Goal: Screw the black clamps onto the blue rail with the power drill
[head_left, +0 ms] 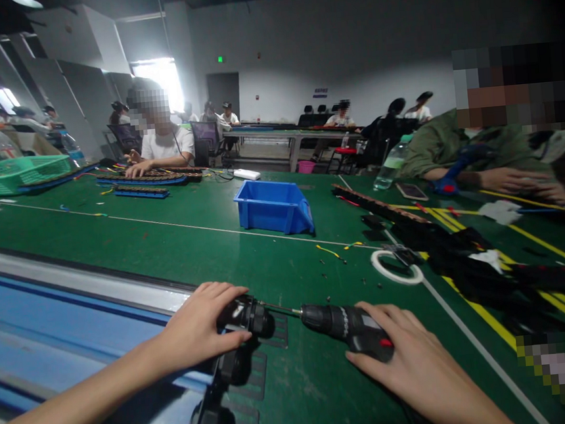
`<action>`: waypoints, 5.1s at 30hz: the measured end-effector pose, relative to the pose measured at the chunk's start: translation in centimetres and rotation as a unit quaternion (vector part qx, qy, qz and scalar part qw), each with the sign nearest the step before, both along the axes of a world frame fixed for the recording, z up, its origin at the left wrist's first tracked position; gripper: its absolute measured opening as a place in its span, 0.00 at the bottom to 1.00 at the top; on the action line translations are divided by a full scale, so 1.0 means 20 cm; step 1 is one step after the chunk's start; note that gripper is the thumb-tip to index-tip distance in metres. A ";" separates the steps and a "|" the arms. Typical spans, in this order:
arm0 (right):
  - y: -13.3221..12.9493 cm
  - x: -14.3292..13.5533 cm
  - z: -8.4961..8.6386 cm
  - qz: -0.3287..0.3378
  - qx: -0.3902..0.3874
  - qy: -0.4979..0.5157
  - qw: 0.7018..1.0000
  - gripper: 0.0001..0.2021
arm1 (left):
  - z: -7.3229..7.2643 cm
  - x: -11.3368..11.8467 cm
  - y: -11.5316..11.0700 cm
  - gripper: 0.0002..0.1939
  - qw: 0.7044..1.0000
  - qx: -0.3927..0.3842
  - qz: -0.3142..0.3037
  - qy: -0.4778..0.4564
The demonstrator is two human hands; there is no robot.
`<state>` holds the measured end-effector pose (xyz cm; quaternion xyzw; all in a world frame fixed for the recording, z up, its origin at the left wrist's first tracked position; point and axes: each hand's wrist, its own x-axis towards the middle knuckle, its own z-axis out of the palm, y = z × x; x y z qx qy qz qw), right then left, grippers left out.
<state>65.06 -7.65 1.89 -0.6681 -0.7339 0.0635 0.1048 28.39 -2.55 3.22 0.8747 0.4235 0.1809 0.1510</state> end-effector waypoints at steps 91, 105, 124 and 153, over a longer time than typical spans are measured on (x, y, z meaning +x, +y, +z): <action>-0.01 0.01 0.00 0.009 0.015 0.002 1.000 0.30 | 0.09 0.02 0.03 0.35 0.998 -0.042 -0.042 0.028; -0.02 0.00 0.01 0.004 0.010 0.013 1.000 0.29 | 0.09 0.17 0.06 0.24 0.986 0.019 -0.062 0.152; -0.01 0.00 0.01 0.001 0.009 0.018 1.000 0.29 | 0.09 0.17 0.06 0.18 0.991 -0.010 -0.066 0.115; 0.00 -0.01 0.01 0.005 0.006 0.019 1.000 0.29 | 0.09 0.18 0.06 0.18 0.994 -0.032 -0.065 0.087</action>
